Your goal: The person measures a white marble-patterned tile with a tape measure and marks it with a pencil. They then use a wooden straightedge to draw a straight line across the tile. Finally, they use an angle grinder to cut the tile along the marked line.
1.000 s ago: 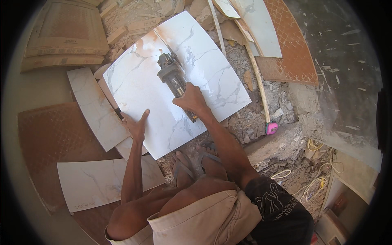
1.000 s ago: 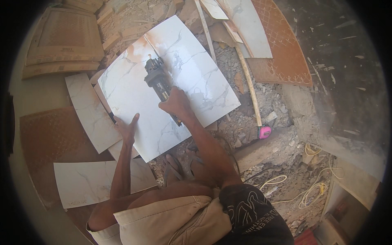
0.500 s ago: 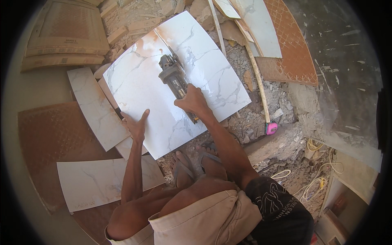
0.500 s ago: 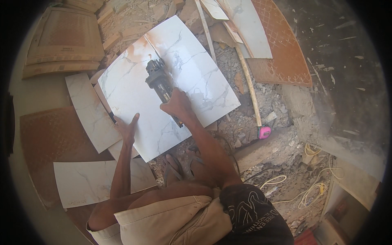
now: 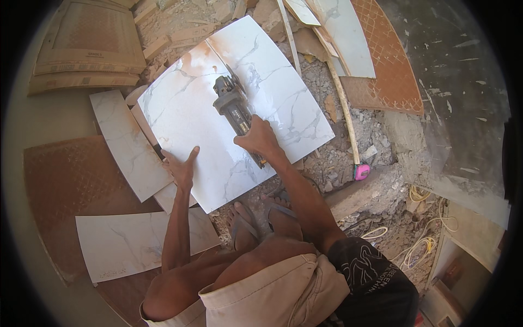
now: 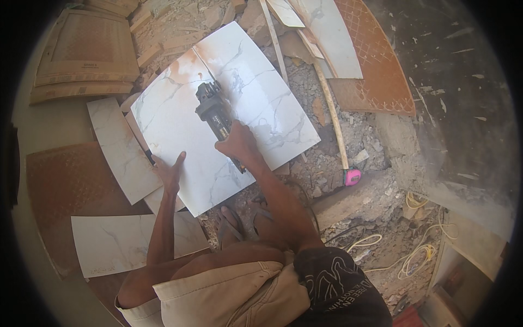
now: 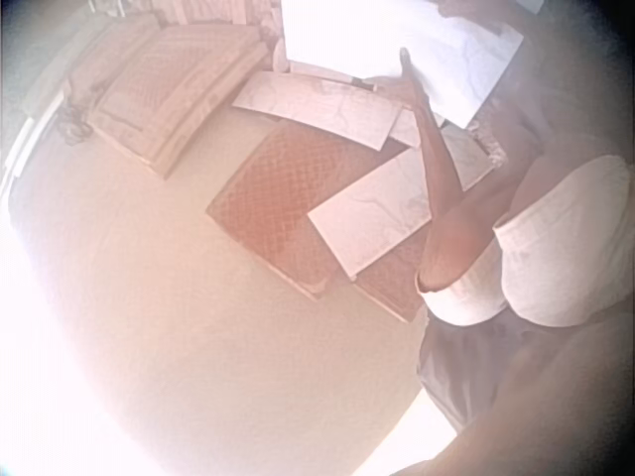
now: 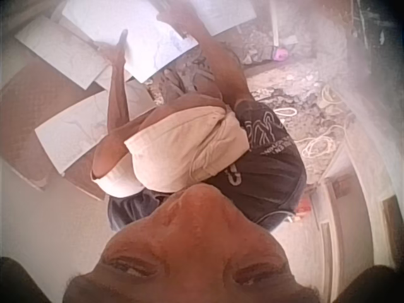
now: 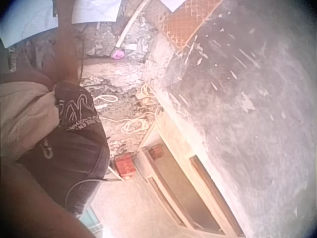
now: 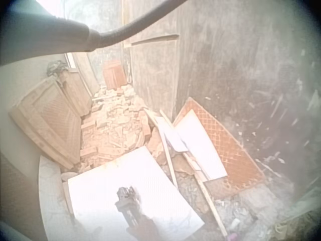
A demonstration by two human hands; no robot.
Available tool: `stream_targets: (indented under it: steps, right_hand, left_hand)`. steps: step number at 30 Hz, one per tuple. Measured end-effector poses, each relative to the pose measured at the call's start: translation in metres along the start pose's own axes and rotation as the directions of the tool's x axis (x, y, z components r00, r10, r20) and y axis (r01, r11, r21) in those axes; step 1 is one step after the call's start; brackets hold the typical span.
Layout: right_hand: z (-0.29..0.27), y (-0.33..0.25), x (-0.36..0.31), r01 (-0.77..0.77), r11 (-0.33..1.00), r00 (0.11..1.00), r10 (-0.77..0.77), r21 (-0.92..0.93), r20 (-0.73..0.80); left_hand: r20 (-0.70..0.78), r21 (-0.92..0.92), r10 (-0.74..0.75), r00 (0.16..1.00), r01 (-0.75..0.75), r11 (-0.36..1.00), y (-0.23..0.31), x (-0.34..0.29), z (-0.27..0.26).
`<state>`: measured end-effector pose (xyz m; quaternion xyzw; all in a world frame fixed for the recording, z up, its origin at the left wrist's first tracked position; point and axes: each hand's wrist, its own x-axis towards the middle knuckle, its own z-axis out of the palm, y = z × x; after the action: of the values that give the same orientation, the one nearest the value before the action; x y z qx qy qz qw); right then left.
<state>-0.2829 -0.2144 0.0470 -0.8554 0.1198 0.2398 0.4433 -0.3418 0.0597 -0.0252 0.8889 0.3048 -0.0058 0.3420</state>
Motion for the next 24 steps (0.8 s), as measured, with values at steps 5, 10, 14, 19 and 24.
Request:
stream_targets:
  steps: [5,10,14,19,24]
  right_hand:
    - [0.003,0.000,0.006,0.013,1.000,1.000,-0.013,0.021,-0.001]
    - [0.004,-0.002,0.011,0.017,1.000,1.000,-0.017,0.014,-0.005]
    - [0.003,-0.008,0.011,0.001,1.000,1.000,-0.001,0.007,0.001]
    - [0.004,-0.005,0.017,-0.011,1.000,1.000,0.011,0.004,0.009]
    - [0.003,-0.006,0.015,-0.020,1.000,1.000,0.020,-0.004,0.016]
  left_hand:
    - [0.004,-0.019,0.008,1.000,-0.008,1.000,-0.002,0.001,0.000]
    - [0.016,-0.109,0.026,1.000,-0.024,0.994,-0.003,0.002,0.001]
    - [0.015,-0.064,0.000,1.000,0.001,0.998,0.004,-0.002,-0.004]
    - [0.024,-0.081,-0.011,1.000,0.013,0.997,0.011,-0.005,-0.005]
    - [0.020,-0.072,-0.006,1.000,0.008,0.997,0.010,-0.005,-0.005]
